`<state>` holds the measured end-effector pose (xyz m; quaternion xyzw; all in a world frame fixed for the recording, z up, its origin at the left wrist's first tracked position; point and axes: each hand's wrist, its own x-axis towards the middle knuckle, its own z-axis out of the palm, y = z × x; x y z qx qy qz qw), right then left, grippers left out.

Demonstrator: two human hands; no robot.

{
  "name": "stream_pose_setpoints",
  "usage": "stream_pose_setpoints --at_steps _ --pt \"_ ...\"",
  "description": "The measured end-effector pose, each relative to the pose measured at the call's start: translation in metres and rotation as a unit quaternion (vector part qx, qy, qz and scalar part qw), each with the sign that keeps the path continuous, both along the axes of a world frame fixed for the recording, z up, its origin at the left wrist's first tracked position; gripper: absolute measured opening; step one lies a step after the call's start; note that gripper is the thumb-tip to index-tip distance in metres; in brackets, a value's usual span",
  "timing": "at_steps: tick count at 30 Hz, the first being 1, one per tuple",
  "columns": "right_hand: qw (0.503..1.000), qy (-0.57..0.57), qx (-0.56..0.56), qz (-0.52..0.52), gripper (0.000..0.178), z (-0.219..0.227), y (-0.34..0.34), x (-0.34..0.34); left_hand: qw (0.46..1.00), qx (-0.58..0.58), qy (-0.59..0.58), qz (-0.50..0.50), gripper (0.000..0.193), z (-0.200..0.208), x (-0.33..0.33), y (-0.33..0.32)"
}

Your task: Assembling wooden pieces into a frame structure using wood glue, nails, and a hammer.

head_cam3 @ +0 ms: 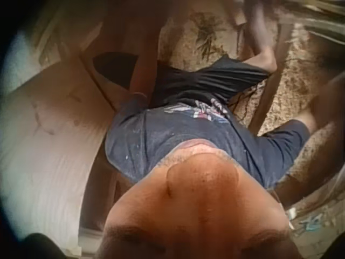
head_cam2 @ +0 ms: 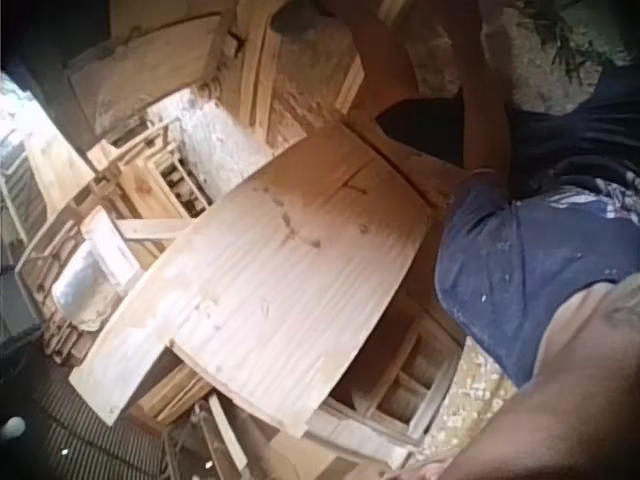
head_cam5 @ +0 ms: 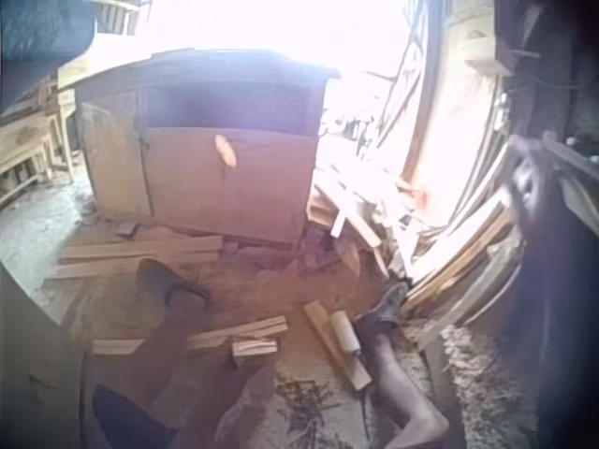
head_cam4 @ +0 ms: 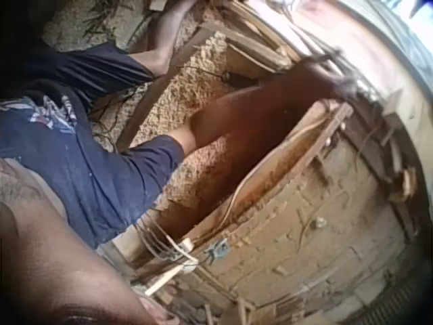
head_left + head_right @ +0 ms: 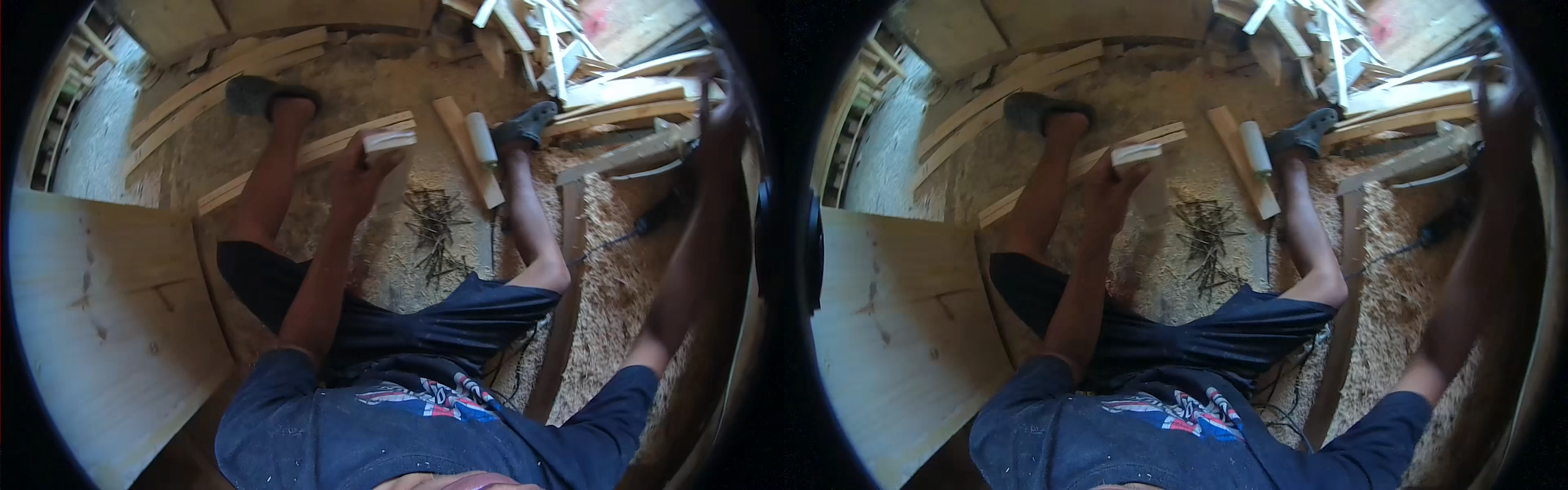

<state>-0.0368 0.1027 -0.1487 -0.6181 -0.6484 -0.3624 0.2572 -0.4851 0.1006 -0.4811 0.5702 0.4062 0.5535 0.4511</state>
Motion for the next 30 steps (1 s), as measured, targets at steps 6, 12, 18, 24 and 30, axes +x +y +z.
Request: stream_pose_setpoints --at_steps 6,12,18,24,30 --pt "0.891 0.26 -0.256 0.271 0.067 -0.281 -0.051 -0.229 0.982 0.04 -0.139 -0.119 0.038 0.043 0.061 0.026" --pt "0.667 0.688 -0.077 0.275 0.054 -0.339 -0.058 -0.18 0.962 -0.008 0.258 -0.085 0.072 -0.072 0.033 0.143" --pt "0.659 0.707 -0.127 0.223 0.056 -0.348 -0.092 -0.143 0.801 -0.062 0.593 -0.055 0.078 -0.193 -0.012 0.205" --pt "0.636 0.711 -0.18 0.241 0.058 -0.359 -0.095 -0.16 0.808 0.073 0.584 -0.018 0.056 -0.208 -0.044 0.254" --pt "0.664 0.691 -0.198 0.208 0.049 -0.356 -0.099 -0.159 0.8 0.075 0.594 -0.027 0.041 -0.146 0.052 0.266"
